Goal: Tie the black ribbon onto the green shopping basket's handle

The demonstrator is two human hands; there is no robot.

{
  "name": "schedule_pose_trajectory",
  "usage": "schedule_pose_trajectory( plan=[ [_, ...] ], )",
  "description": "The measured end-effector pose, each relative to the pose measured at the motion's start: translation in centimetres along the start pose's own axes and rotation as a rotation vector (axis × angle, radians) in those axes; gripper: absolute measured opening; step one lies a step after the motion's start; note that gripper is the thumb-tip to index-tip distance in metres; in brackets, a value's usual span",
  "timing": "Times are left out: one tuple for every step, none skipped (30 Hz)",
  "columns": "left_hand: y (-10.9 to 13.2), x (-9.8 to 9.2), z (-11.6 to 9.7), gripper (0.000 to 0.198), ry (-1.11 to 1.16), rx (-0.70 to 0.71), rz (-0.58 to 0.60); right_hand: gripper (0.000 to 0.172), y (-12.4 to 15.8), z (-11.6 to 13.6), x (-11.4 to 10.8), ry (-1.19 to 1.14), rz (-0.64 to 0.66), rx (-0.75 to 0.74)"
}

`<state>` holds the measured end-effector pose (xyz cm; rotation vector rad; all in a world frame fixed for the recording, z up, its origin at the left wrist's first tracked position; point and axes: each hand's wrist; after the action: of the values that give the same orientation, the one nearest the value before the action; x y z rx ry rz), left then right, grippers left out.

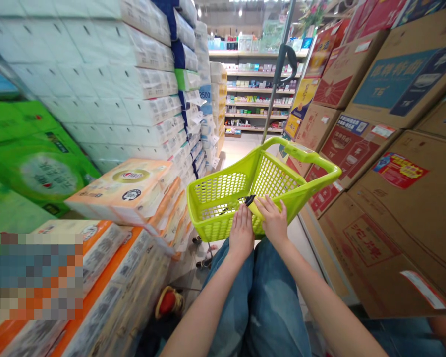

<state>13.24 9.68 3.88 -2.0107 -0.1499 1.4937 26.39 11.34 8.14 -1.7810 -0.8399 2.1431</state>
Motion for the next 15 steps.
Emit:
schedule_pose_trajectory(
  plan=[
    [0.0, -0.2, 0.0, 0.082, 0.0, 0.001, -0.003, 0.075, -0.2, -1.4, -0.6, 0.02, -0.002, -0.024],
    [0.0, -0.3, 0.0, 0.084, 0.0, 0.003, -0.004, 0.074, -0.5, -3.1, -1.3, 0.046, -0.013, -0.028],
    [0.0, -0.5, 0.0, 0.086, 0.001, 0.004, -0.003, 0.074, -0.8, -4.9, -2.0, 0.073, -0.035, -0.009],
    [-0.1, -0.6, 0.0, 0.087, 0.004, 0.006, 0.001, 0.073, -1.2, -6.6, -2.7, 0.098, -0.06, 0.023],
    [-0.1, -0.6, 0.0, 0.088, 0.009, 0.009, 0.006, 0.071, -1.6, -8.2, -3.3, 0.116, -0.097, 0.067],
    [-0.1, -0.7, 0.0, 0.089, 0.014, 0.011, 0.011, 0.068, -1.9, -9.5, -3.8, 0.122, -0.125, 0.106],
    [-0.2, -0.6, 0.0, 0.09, 0.018, 0.009, 0.015, 0.065, -2.2, -10.4, -4.1, 0.12, -0.15, 0.149],
    [-0.2, -0.6, 0.0, 0.09, 0.021, 0.002, 0.017, 0.063, -2.4, -10.8, -4.2, 0.109, -0.173, 0.195],
    [-0.2, -0.5, -0.1, 0.09, 0.021, -0.007, 0.017, 0.061, -2.5, -10.7, -4.1, 0.096, -0.19, 0.24],
    [-0.2, -0.4, -0.1, 0.09, 0.02, -0.014, 0.014, 0.061, -2.4, -10.0, -3.8, 0.084, -0.201, 0.278],
    [-0.2, -0.3, -0.2, 0.089, 0.017, -0.02, 0.009, 0.061, -2.3, -8.9, -3.3, 0.075, -0.203, 0.303],
    [-0.2, -0.2, -0.2, 0.088, 0.013, -0.024, 0.004, 0.063, -2.0, -7.5, -2.7, 0.067, -0.191, 0.308],
    [-0.2, -0.1, -0.3, 0.086, 0.006, -0.027, -0.001, 0.065, -1.6, -5.8, -2.0, 0.061, -0.171, 0.295],
    [-0.2, 0.0, -0.3, 0.085, -0.003, -0.028, -0.004, 0.067, -1.2, -3.9, -1.3, 0.048, -0.137, 0.26],
    [-0.1, 0.1, -0.3, 0.082, -0.015, -0.028, -0.005, 0.069, -0.8, -2.2, -0.5, 0.027, -0.099, 0.222]
  ],
)
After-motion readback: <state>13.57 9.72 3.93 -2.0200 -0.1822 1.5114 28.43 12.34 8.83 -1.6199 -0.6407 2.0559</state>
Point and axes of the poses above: each hand's wrist, its own y-axis away from the middle knuckle, its own x-axis out of the palm, z = x × y, and after that the axes turned 2 degrees about -z, right-handed
